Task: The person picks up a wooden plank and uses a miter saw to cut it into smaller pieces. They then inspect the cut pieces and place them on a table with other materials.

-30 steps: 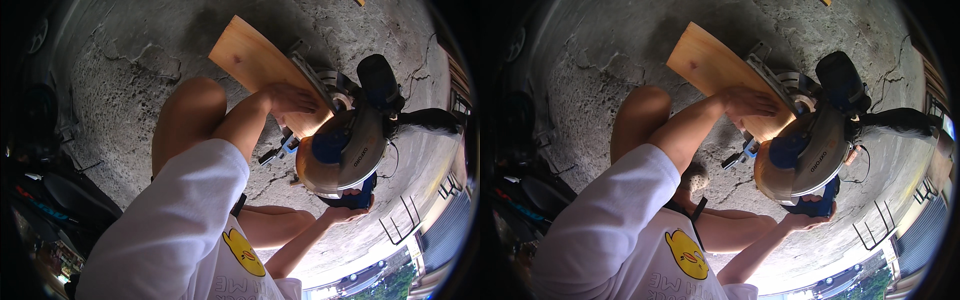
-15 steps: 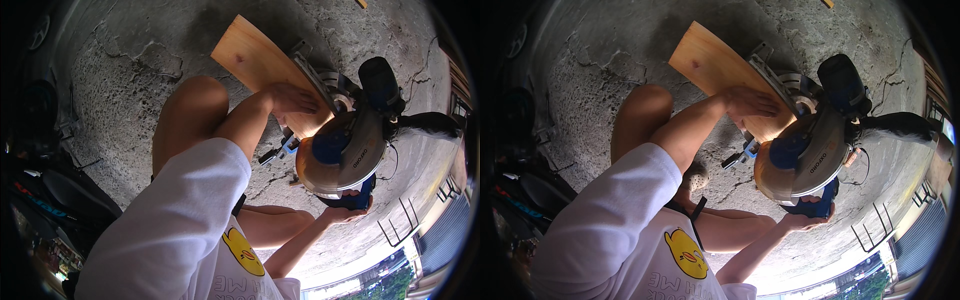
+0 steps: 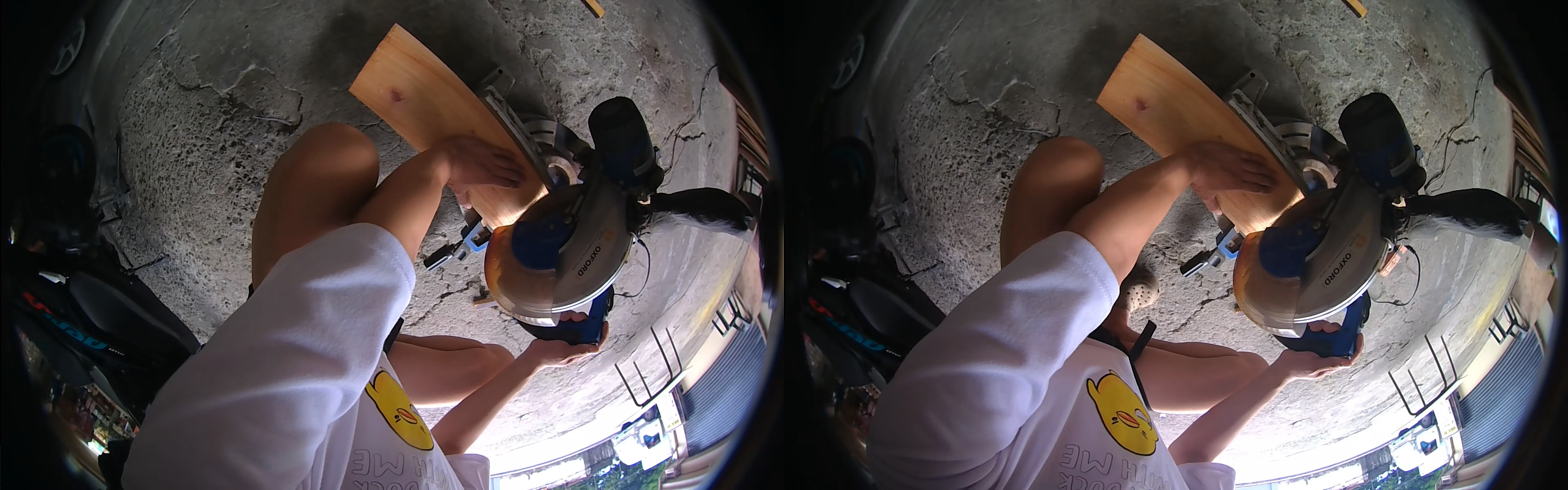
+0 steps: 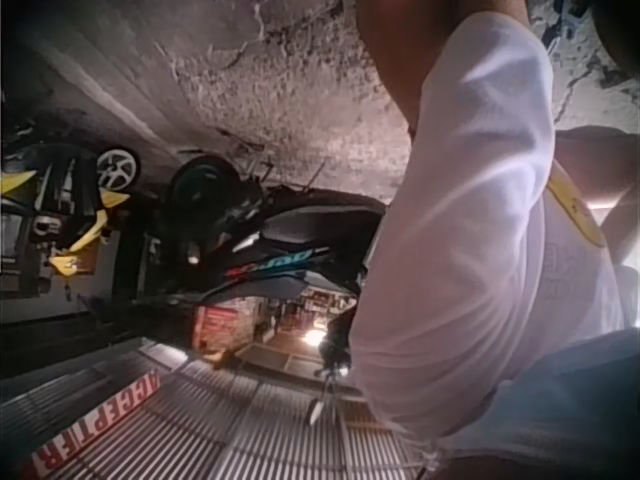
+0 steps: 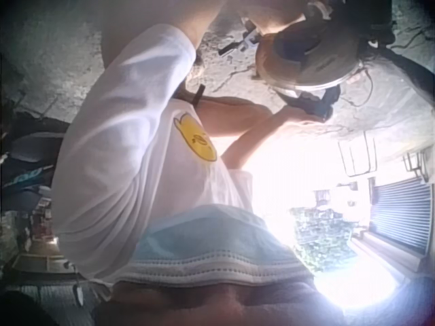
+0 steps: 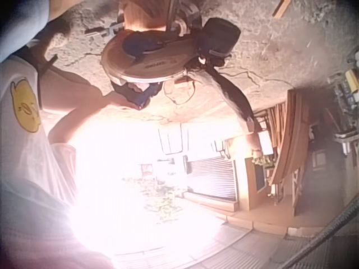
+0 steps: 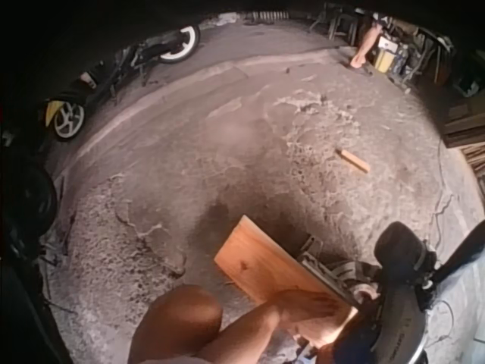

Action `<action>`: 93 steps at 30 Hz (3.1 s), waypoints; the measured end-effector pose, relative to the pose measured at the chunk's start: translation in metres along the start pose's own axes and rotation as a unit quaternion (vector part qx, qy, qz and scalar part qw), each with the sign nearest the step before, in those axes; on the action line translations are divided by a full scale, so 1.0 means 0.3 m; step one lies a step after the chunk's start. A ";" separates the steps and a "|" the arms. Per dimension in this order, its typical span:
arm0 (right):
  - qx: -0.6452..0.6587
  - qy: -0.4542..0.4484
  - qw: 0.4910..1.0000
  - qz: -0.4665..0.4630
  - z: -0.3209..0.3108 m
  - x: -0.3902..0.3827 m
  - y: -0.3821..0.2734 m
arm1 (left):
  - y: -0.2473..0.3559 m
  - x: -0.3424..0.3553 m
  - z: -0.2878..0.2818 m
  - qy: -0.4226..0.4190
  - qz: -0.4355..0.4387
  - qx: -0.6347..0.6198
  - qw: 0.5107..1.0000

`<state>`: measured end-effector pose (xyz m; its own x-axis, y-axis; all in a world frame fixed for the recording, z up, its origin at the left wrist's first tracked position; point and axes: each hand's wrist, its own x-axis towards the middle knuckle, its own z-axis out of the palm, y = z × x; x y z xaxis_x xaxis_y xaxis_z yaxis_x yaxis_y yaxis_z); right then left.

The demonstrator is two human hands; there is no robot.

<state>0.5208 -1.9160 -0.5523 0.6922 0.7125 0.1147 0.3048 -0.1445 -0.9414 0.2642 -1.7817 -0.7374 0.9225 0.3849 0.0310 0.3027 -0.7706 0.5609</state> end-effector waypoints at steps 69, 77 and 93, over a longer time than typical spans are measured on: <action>0.005 -0.012 1.000 -0.026 -0.021 -0.003 0.035 | 0.009 0.001 -0.020 0.009 0.005 0.004 1.000; 0.052 -0.034 0.998 0.005 -0.054 0.001 0.056 | 0.001 -0.003 -0.007 0.001 0.008 0.009 1.000; 0.008 -0.012 0.999 -0.032 -0.019 -0.012 0.040 | 0.002 -0.011 0.006 0.034 0.015 0.008 0.999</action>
<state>0.5259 -1.9241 -0.5624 0.6554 0.7364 0.1678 0.3379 -0.0872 -0.9371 0.2617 -1.7843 -0.7386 0.9128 0.3946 0.1050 0.2788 -0.7901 0.5459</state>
